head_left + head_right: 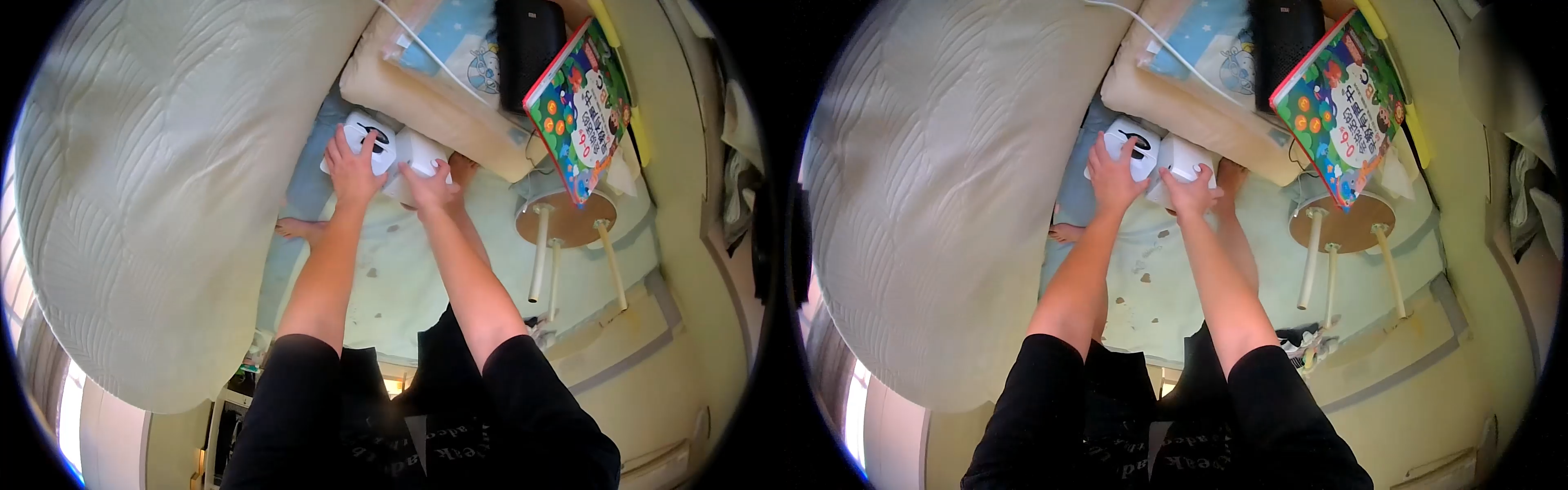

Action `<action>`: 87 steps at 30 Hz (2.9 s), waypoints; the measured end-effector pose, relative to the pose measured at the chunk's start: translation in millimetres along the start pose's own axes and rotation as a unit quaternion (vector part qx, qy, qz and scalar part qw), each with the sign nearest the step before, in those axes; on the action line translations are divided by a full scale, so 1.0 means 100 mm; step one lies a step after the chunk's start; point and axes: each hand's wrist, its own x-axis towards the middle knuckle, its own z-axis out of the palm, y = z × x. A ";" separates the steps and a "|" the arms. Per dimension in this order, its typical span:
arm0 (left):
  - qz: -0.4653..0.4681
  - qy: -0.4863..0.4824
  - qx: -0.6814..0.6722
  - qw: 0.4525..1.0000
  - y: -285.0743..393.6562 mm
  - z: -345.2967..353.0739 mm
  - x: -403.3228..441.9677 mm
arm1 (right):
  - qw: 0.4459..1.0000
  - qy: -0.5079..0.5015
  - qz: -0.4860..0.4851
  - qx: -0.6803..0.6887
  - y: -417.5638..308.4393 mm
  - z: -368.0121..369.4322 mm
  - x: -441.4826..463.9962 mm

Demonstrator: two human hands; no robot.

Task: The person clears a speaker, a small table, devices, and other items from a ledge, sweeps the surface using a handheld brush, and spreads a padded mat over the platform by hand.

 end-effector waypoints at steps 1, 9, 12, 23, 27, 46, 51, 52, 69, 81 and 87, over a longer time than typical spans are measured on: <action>0.003 0.002 -0.005 1.000 0.02 0.01 -0.01 | 1.000 -0.010 -0.020 0.007 0.04 -0.01 0.04; 0.046 0.025 -0.109 0.993 0.24 -0.50 -0.28 | 0.949 -0.082 -0.301 0.050 0.23 -0.70 0.07; 0.045 0.052 -0.164 0.984 0.53 -1.00 -0.48 | 0.930 -0.061 -0.355 0.070 0.39 -1.04 -0.05; 0.085 0.109 -0.336 0.932 2.04 -3.16 -1.20 | 0.865 0.117 -0.435 0.222 -0.58 -4.23 -1.39; 0.099 0.079 -0.427 0.895 2.49 -3.77 -1.44 | 0.811 0.217 -0.473 0.265 -1.14 -5.55 -1.68; 0.081 -0.116 -0.571 0.808 3.48 -4.06 -1.49 | 0.810 0.508 -0.286 -0.060 -2.76 -7.72 -1.19; 0.081 -0.157 -0.559 0.810 3.55 -4.01 -1.45 | 0.778 0.469 -0.321 0.267 -2.64 -8.36 -0.74; 0.081 -0.165 -0.562 0.807 3.59 -4.03 -1.45 | 0.735 0.435 -0.366 0.369 -2.63 -8.41 -0.84; 0.278 0.027 -0.302 0.912 5.08 -4.69 0.14 | 0.463 0.667 -0.550 -0.198 -2.63 -8.00 -1.51; 0.293 0.244 0.022 0.924 6.77 -5.57 1.38 | 0.642 0.537 -0.528 -0.145 -3.20 -8.63 -1.57; 0.270 0.241 0.178 0.915 6.96 -5.56 1.56 | 0.565 0.600 -0.550 -0.135 -3.14 -8.51 -1.79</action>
